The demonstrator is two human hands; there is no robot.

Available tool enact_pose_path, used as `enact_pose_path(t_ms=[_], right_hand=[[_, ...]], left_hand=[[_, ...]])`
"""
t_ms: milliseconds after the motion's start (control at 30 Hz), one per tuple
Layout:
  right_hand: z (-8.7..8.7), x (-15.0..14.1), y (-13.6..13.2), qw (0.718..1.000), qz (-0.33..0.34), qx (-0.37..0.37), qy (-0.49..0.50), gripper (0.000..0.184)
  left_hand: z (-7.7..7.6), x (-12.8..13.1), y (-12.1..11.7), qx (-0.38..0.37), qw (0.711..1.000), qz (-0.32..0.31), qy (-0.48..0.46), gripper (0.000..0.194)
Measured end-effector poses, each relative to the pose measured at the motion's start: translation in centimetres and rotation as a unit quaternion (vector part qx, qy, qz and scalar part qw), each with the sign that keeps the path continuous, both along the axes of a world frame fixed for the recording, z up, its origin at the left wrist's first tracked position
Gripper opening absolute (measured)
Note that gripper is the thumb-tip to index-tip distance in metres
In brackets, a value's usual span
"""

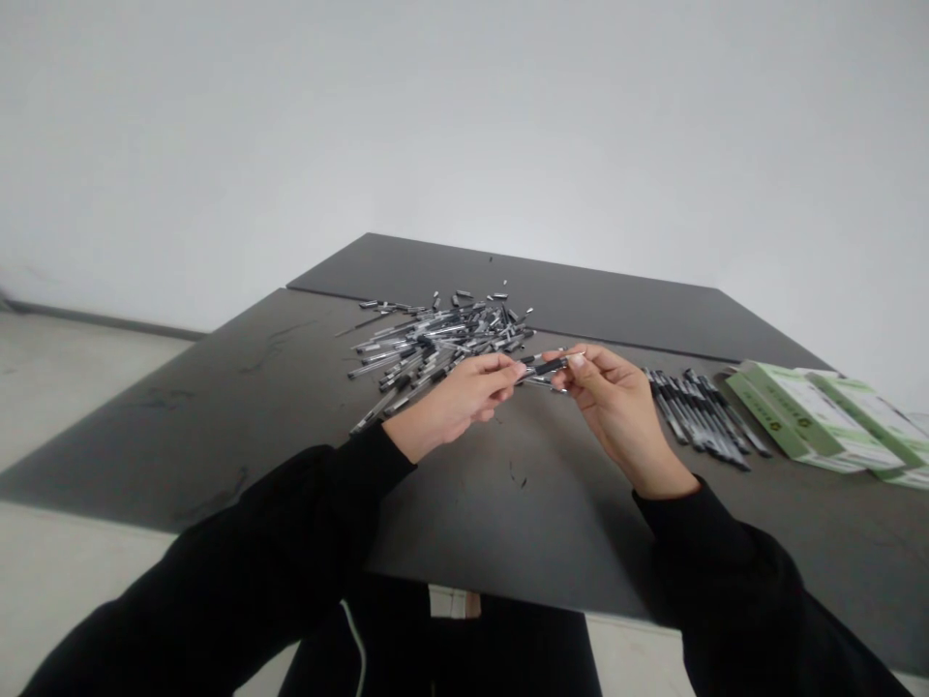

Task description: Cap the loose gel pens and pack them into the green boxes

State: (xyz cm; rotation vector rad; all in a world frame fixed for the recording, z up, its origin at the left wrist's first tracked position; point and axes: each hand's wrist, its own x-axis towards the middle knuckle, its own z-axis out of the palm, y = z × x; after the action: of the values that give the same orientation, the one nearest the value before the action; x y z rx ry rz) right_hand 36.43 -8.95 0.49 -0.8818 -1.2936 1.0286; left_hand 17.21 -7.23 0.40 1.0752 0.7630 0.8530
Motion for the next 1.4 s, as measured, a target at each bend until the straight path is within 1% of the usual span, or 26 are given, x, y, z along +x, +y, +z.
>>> enact_pose_path(t_ms=[33, 67, 100, 167, 200, 233, 267, 333, 367, 433, 500, 533, 600, 667, 700, 733, 767, 800, 867, 900, 933, 967, 1067, 1200, 1300, 1400], right_hand=[[0.0, 0.0, 0.0, 1.000, -0.001, 0.000, 0.002, 0.026], [0.1, 0.1, 0.0, 1.000, 0.000, 0.000, 0.005, 0.025], [0.1, 0.1, 0.0, 1.000, 0.001, 0.000, 0.009, 0.024], [0.2, 0.2, 0.0, 1.000, 0.005, -0.001, 0.017, 0.022], [0.1, 0.2, 0.0, 1.000, 0.007, -0.001, 0.020, 0.021], [0.1, 0.2, 0.1, 1.000, 0.008, -0.002, 0.022, 0.021], [0.0, 0.1, 0.2, 1.000, 0.009, -0.002, 0.024, 0.022], [-0.4, -0.1, 0.5, 0.999, 0.006, -0.004, 0.031, 0.022], [-0.6, -0.2, 0.7, 0.999, 0.004, -0.005, 0.036, 0.023], [-1.0, -0.6, 1.1, 0.999, 0.002, -0.012, 0.045, 0.025], [-1.1, -0.7, 1.8, 0.999, 0.001, -0.023, 0.047, 0.027], [-1.0, -0.6, 2.2, 0.999, 0.003, -0.031, 0.042, 0.029], [-0.6, 0.0, 3.4, 0.999, 0.006, -0.046, 0.013, 0.035], [-0.1, 0.7, 5.1, 0.997, -0.016, -0.045, -0.060, 0.045], [0.2, 1.0, 6.1, 0.991, -0.036, -0.036, -0.120, 0.049], [0.3, 1.1, 7.2, 0.978, -0.058, -0.023, -0.198, 0.048], [0.3, 1.2, 8.3, 0.954, -0.072, -0.006, -0.290, 0.044], [0.1, 1.0, 9.3, 0.917, -0.075, 0.013, -0.391, 0.039], [-0.4, 0.4, 11.1, 0.825, -0.050, 0.045, -0.561, 0.034], [-0.8, 0.0, 11.7, 0.785, -0.036, 0.057, -0.616, 0.033], [-1.1, -0.4, 12.2, 0.757, -0.026, 0.066, -0.650, 0.032], [-1.5, -0.7, 12.6, 0.740, -0.019, 0.070, -0.669, 0.032], [-2.2, -1.0, 13.4, 0.725, -0.014, 0.075, -0.685, 0.030], [-2.4, -0.6, 14.1, 0.714, 0.007, 0.095, -0.694, 0.025], [-2.4, -0.6, 14.3, 0.718, 0.039, 0.115, -0.686, 0.023], [-2.2, -0.8, 14.1, 0.730, 0.053, 0.141, -0.667, 0.025]], left_hand=[[0.0, 0.0, 0.0, 0.009, 1.000, 0.011, 0.003, 0.020], [0.1, 0.0, 0.0, 0.002, 1.000, 0.010, 0.005, 0.022], [0.2, -0.1, 0.0, -0.018, 1.000, -0.007, 0.008, 0.024], [0.4, -0.2, 0.0, -0.054, 0.996, -0.063, 0.020, 0.032], [0.4, -0.2, 0.1, -0.056, 0.995, -0.083, 0.028, 0.036], [0.4, -0.2, 0.1, -0.042, 0.994, -0.089, 0.039, 0.038], [0.4, -0.3, 0.2, -0.012, 0.996, -0.079, 0.051, 0.037], [0.1, -0.3, 0.3, 0.078, 0.993, -0.022, 0.083, 0.030], [0.0, -0.4, 0.5, 0.131, 0.986, 0.010, 0.104, 0.029], [-0.3, -0.5, 0.8, 0.232, 0.959, 0.068, 0.150, 0.033], [-0.6, -0.7, 1.3, 0.288, 0.936, 0.104, 0.177, 0.033], [-0.6, -0.8, 1.6, 0.293, 0.932, 0.115, 0.178, 0.029], [-0.6, -1.2, 2.2, 0.275, 0.936, 0.145, 0.166, 0.019], [-0.3, -1.6, 2.8, 0.240, 0.939, 0.197, 0.149, 0.015], [-0.2, -1.8, 3.1, 0.219, 0.939, 0.224, 0.141, 0.015], [0.0, -2.0, 3.4, 0.201, 0.939, 0.246, 0.134, 0.015], [0.1, -2.2, 3.6, 0.186, 0.939, 0.259, 0.126, 0.016], [0.2, -2.4, 3.7, 0.176, 0.941, 0.264, 0.118, 0.016], [0.3, -2.6, 3.9, 0.176, 0.944, 0.258, 0.110, 0.017], [0.3, -2.6, 3.9, 0.181, 0.944, 0.253, 0.109, 0.018], [0.3, -2.6, 3.8, 0.187, 0.944, 0.248, 0.110, 0.018], [0.2, -2.6, 3.7, 0.194, 0.944, 0.243, 0.112, 0.019], [0.3, -2.4, 3.4, 0.204, 0.945, 0.230, 0.112, 0.020], [0.8, -2.0, 2.9, 0.198, 0.948, 0.222, 0.111, 0.021], [1.2, -1.9, 2.7, 0.197, 0.948, 0.224, 0.113, 0.023], [1.3, -1.9, 2.7, 0.193, 0.948, 0.226, 0.110, 0.023]])
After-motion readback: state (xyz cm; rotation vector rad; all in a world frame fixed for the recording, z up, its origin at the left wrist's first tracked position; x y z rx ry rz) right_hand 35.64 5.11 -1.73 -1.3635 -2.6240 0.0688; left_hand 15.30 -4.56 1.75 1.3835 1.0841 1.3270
